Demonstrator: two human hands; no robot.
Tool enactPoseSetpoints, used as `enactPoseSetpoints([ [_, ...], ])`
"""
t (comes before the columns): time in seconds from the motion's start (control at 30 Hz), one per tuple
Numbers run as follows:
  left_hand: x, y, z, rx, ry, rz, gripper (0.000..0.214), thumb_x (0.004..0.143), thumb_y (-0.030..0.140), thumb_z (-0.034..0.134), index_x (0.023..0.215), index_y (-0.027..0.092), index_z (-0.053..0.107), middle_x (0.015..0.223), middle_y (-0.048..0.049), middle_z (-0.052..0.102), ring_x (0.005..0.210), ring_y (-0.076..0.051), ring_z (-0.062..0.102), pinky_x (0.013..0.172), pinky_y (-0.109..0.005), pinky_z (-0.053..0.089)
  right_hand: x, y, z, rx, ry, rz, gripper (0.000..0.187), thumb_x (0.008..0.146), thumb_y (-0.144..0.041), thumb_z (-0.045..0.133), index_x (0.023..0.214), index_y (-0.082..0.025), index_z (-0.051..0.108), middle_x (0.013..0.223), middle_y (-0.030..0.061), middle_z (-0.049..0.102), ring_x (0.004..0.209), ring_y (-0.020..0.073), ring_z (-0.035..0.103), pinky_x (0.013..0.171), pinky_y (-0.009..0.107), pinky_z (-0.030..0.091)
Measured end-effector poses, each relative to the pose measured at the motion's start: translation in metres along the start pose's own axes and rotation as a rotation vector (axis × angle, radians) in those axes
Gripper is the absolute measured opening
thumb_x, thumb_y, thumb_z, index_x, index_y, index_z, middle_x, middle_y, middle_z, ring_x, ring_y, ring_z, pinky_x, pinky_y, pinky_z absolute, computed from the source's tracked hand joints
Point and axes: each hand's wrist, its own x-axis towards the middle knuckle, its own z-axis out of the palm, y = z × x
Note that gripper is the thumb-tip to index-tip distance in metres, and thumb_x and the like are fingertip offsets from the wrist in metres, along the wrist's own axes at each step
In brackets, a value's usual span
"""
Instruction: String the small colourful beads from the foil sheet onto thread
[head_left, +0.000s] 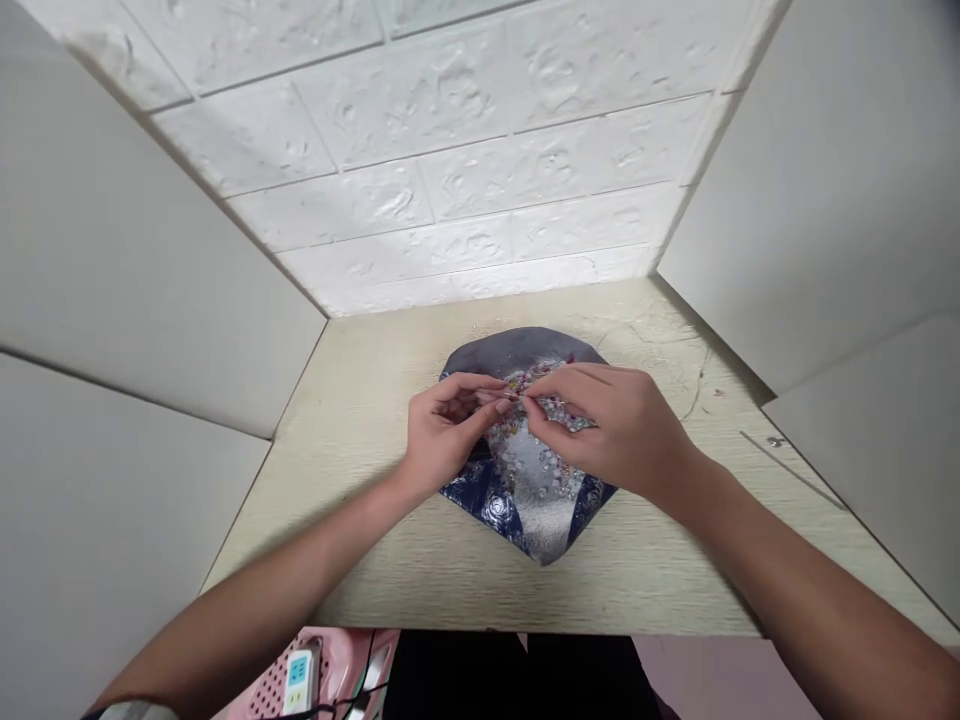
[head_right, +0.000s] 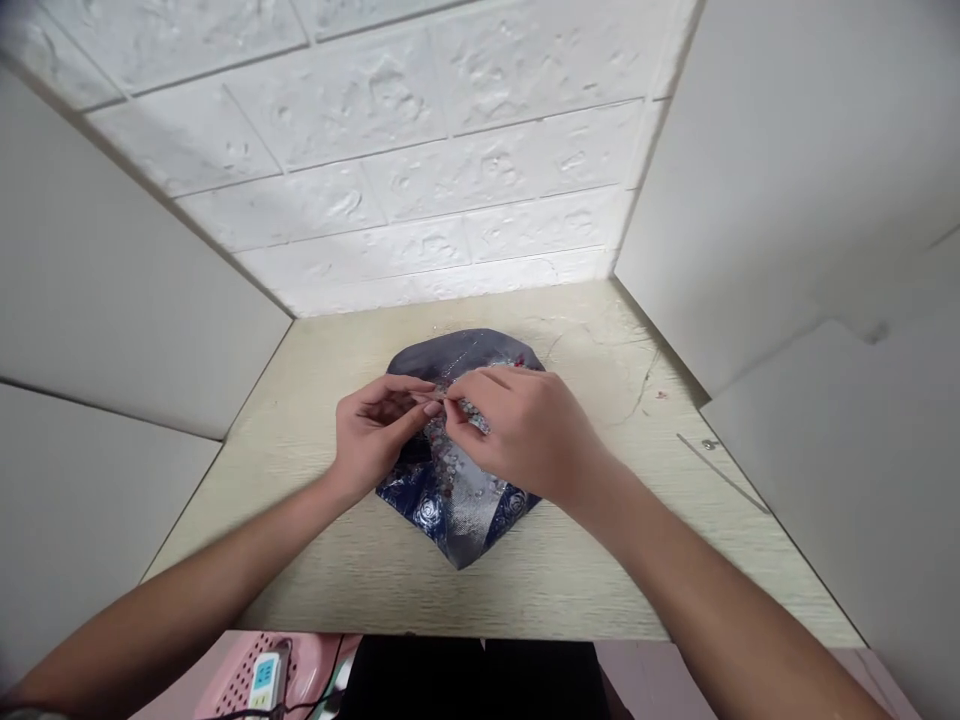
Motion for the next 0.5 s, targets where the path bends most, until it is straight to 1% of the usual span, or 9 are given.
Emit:
enactPoseSetpoints([
  [0.1, 0.0007, 0.0011, -0.0001, 0.021, 0.002, 0.013, 0.012, 0.069, 0.015, 0.077, 0.080, 0.016, 0.071, 0.075, -0.0029, 0.072, 0.065, -0.011, 0.066, 0.061, -0.021, 0.055, -0.0007, 0.0012, 0.0004, 0.019, -0.010, 0.027, 0.010, 0.084, -0.016, 0.055, 0.079, -0.016, 0.063, 0.068, 0.0000, 0.068, 0.057, 0.0105, 0.059, 0.054, 0.023, 0.047],
  [0.2, 0.0024, 0.0004, -0.0006, 0.044, -0.030, 0.091, 0.009, 0.069, 0.012, 0.076, 0.076, 0.017, 0.072, 0.077, -0.0036, 0.071, 0.071, -0.012, 0.066, 0.063, -0.021, 0.055, -0.0012, 0.0019, 0.0004, 0.028, -0.014, 0.039, 0.010, 0.083, -0.015, 0.055, 0.081, -0.016, 0.064, 0.068, -0.0007, 0.067, 0.056, 0.0095, 0.056, 0.054, 0.023, 0.045],
  [0.3, 0.0041, 0.0000, -0.0008, 0.049, -0.055, 0.140, 0.012, 0.069, 0.009, 0.075, 0.076, 0.018, 0.074, 0.078, -0.0033, 0.070, 0.073, -0.012, 0.065, 0.063, -0.020, 0.054, -0.0015, 0.0022, 0.0004, 0.030, -0.010, 0.042, 0.009, 0.083, -0.015, 0.055, 0.081, -0.016, 0.063, 0.069, -0.0009, 0.067, 0.056, 0.0092, 0.055, 0.055, 0.022, 0.044],
  [0.5, 0.0039, 0.0008, -0.0002, 0.064, -0.029, 0.106, 0.012, 0.068, 0.009, 0.075, 0.076, 0.018, 0.074, 0.079, -0.0033, 0.070, 0.069, -0.011, 0.064, 0.060, -0.020, 0.052, -0.0024, 0.0019, -0.0001, 0.036, -0.042, 0.065, 0.008, 0.081, -0.016, 0.055, 0.078, -0.015, 0.062, 0.064, -0.0017, 0.064, 0.054, 0.0087, 0.052, 0.052, 0.022, 0.041],
])
